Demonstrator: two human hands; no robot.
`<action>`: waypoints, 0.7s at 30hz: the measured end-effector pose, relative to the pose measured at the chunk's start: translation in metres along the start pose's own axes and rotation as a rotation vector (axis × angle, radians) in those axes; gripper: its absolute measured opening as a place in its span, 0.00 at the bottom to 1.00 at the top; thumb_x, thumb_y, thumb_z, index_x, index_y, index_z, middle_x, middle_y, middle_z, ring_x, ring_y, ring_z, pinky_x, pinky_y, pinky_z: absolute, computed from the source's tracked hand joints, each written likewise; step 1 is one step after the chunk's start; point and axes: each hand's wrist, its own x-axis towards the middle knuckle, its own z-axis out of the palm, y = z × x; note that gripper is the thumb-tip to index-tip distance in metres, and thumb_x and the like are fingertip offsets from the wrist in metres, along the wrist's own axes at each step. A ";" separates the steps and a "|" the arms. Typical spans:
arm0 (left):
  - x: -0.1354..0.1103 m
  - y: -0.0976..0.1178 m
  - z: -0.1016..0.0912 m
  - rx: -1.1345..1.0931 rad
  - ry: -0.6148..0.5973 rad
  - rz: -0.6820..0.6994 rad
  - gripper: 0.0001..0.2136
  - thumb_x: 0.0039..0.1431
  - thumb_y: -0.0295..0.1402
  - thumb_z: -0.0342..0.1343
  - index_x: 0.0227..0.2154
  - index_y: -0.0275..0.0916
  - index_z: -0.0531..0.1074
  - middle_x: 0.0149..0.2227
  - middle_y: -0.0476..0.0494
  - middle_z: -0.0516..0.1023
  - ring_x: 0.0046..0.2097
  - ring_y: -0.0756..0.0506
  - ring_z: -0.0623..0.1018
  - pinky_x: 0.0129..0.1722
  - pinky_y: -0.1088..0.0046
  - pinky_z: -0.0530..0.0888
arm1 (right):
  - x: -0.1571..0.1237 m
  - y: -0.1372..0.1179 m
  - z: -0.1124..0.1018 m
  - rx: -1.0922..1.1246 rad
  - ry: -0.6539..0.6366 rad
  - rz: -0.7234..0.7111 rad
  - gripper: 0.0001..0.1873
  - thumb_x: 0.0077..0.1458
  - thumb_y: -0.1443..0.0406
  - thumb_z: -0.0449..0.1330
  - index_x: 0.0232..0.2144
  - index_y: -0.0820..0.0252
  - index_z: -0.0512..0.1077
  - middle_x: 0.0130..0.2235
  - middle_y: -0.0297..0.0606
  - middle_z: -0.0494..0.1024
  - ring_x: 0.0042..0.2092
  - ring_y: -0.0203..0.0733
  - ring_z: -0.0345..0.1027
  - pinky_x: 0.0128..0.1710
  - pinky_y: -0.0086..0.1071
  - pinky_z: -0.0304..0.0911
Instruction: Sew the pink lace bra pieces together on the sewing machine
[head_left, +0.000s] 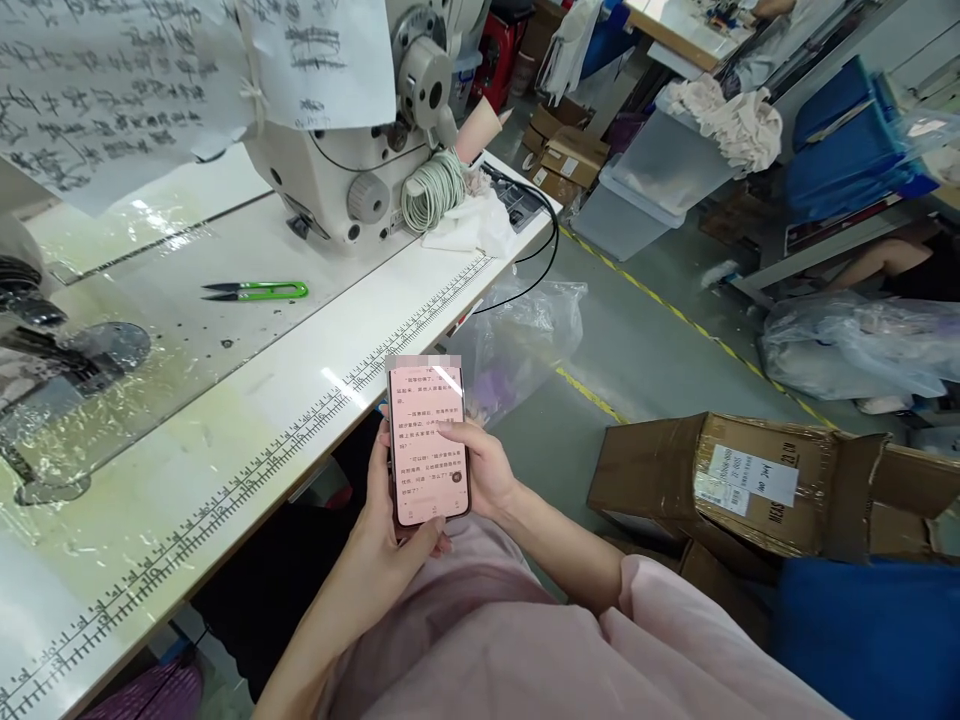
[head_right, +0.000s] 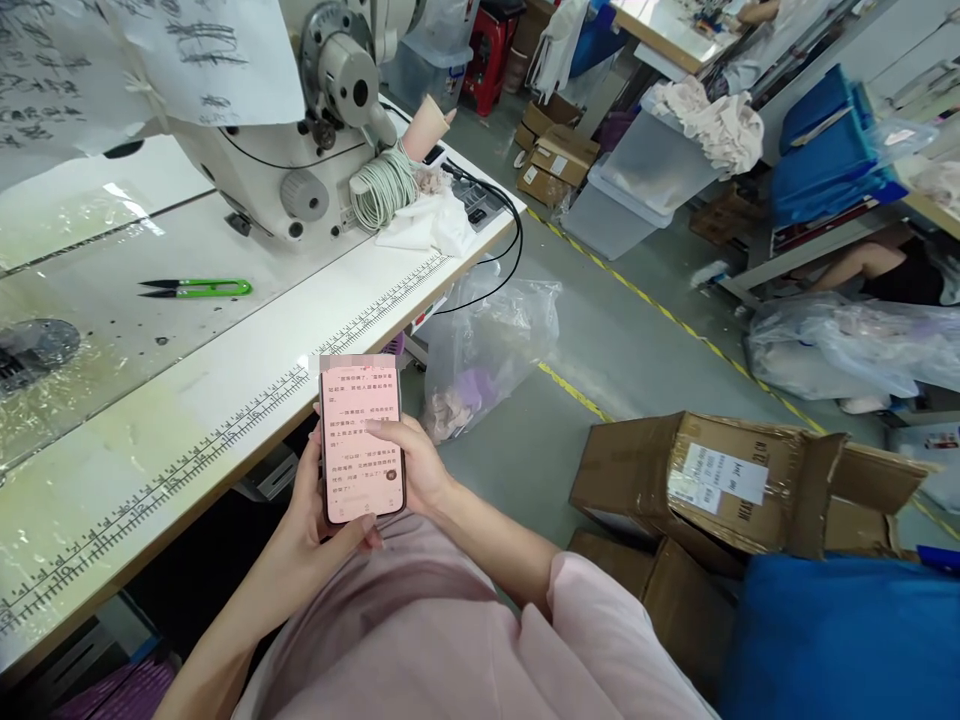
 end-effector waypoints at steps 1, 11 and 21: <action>0.001 0.000 0.001 0.021 0.021 0.002 0.47 0.56 0.39 0.60 0.67 0.55 0.30 0.59 0.36 0.65 0.36 0.45 0.79 0.36 0.60 0.80 | 0.000 0.000 0.001 -0.013 0.009 -0.015 0.16 0.45 0.61 0.64 0.37 0.63 0.76 0.38 0.41 0.82 0.45 0.50 0.75 0.47 0.42 0.69; 0.010 -0.005 0.010 0.374 0.346 0.027 0.44 0.53 0.37 0.61 0.67 0.48 0.41 0.51 0.40 0.75 0.47 0.39 0.79 0.42 0.61 0.78 | 0.000 0.011 0.006 -0.029 0.026 -0.098 0.19 0.46 0.53 0.65 0.36 0.62 0.77 0.36 0.40 0.82 0.43 0.50 0.75 0.46 0.41 0.68; 0.010 -0.007 0.014 0.408 0.409 -0.026 0.43 0.53 0.37 0.61 0.67 0.47 0.42 0.49 0.41 0.77 0.46 0.38 0.80 0.37 0.63 0.78 | 0.000 0.012 0.007 -0.020 0.017 -0.100 0.19 0.46 0.52 0.65 0.33 0.61 0.77 0.35 0.40 0.81 0.44 0.51 0.74 0.45 0.42 0.68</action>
